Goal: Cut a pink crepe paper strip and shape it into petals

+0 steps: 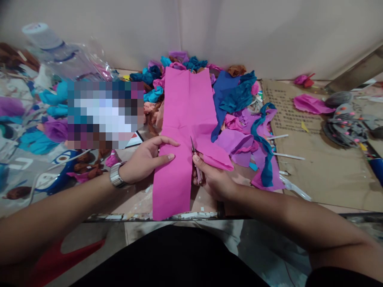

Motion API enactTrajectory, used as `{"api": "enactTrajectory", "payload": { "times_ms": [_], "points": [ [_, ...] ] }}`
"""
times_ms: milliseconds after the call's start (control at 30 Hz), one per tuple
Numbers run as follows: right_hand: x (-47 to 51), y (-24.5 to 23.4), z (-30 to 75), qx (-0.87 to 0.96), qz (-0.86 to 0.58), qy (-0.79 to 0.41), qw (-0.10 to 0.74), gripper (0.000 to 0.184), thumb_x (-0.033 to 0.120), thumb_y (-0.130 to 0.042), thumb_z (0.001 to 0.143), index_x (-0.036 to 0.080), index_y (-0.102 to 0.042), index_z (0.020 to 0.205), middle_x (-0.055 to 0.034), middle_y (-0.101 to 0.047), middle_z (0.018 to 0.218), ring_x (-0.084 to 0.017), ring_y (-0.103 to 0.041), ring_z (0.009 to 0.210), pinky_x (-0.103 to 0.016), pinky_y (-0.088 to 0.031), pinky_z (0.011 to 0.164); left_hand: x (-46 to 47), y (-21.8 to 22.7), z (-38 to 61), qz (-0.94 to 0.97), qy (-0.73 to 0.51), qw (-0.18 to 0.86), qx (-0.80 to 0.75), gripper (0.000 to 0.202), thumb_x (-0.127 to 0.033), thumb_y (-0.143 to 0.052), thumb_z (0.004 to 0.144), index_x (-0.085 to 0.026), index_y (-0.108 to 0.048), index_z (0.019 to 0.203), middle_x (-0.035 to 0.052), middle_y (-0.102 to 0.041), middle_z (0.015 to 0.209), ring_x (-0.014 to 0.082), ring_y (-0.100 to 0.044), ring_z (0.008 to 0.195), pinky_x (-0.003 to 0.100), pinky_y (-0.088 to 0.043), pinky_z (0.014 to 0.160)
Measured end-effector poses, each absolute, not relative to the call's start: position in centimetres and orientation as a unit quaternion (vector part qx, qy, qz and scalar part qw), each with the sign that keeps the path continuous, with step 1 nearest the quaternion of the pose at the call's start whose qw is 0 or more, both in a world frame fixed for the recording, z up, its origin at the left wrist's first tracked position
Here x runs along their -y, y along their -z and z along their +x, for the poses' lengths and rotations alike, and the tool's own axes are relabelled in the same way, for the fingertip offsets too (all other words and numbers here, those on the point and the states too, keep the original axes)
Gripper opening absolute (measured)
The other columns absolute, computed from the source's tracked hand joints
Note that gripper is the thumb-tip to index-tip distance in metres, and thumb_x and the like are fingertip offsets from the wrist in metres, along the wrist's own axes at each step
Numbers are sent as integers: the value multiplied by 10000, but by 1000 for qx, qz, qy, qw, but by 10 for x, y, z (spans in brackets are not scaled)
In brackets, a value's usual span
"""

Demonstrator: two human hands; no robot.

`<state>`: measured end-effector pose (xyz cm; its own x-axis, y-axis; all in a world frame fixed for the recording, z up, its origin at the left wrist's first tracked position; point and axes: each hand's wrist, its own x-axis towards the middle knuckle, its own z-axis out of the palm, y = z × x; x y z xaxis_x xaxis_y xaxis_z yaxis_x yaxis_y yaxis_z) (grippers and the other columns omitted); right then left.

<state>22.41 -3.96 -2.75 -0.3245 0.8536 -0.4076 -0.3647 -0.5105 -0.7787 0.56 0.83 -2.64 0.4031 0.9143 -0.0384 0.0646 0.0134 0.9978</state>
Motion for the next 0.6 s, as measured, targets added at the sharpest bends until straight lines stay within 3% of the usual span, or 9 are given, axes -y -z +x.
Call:
{"api": "enactTrajectory", "payload": {
  "times_ms": [600],
  "points": [
    [38,26,224,309,-397,-773,387,431,577,-809,842,224,-564,807,58,-494,605,-97,-407,517,-239,-325,509,-10,31,3,579,-379,600,-401,317,-337,-782,873,-191,-707,1145,74,-686,1142,177,-655,961,278,-577,788]
  ]
}}
